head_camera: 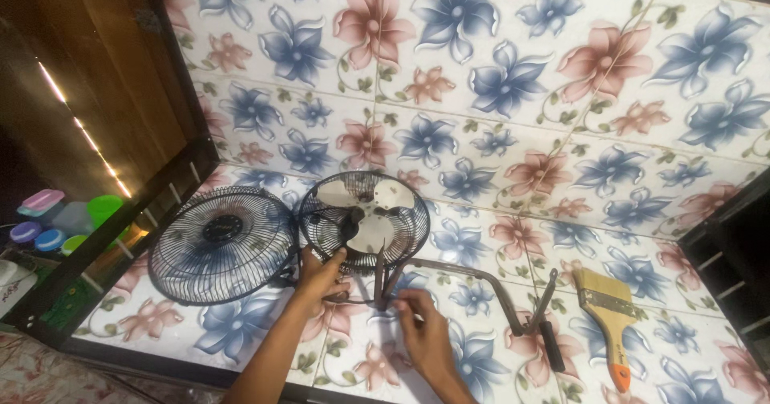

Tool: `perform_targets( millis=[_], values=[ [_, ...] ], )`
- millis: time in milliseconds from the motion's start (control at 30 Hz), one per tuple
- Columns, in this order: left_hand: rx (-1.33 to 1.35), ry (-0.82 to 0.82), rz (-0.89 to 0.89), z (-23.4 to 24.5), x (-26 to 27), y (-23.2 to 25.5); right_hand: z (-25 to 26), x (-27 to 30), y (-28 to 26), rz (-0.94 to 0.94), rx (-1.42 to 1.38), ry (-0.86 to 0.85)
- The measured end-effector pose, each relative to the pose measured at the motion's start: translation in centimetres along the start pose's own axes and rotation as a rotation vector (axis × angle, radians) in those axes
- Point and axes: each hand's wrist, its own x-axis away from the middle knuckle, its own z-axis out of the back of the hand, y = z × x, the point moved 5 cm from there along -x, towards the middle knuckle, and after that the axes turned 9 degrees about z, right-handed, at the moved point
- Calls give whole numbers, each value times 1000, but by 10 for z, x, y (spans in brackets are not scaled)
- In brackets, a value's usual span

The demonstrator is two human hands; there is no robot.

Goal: The person removes the front grill of a small electric fan, then uses a screwdriver to loosen and remove the fan blades from the motor shaft. The fan remains disassembled on the tiled counter.

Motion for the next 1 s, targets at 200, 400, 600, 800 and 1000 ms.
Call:
perform_targets(
  millis=[200,400,600,800,1000],
  values=[
    [106,-110,281,-2,-23,-14,64,43,17,-68,171,311],
    [214,-26,244,-5,-44,-28,116,70,37,-96,196,403],
    [421,-12,40,-11,-40,-18,120,73,55,-153,282,415],
    [675,-107,-41,-30,-17,31,135,83,73,-45,66,561],
    [611,-92,-197,-29,39,80,144,82,80,16,-276,794]
  ],
)
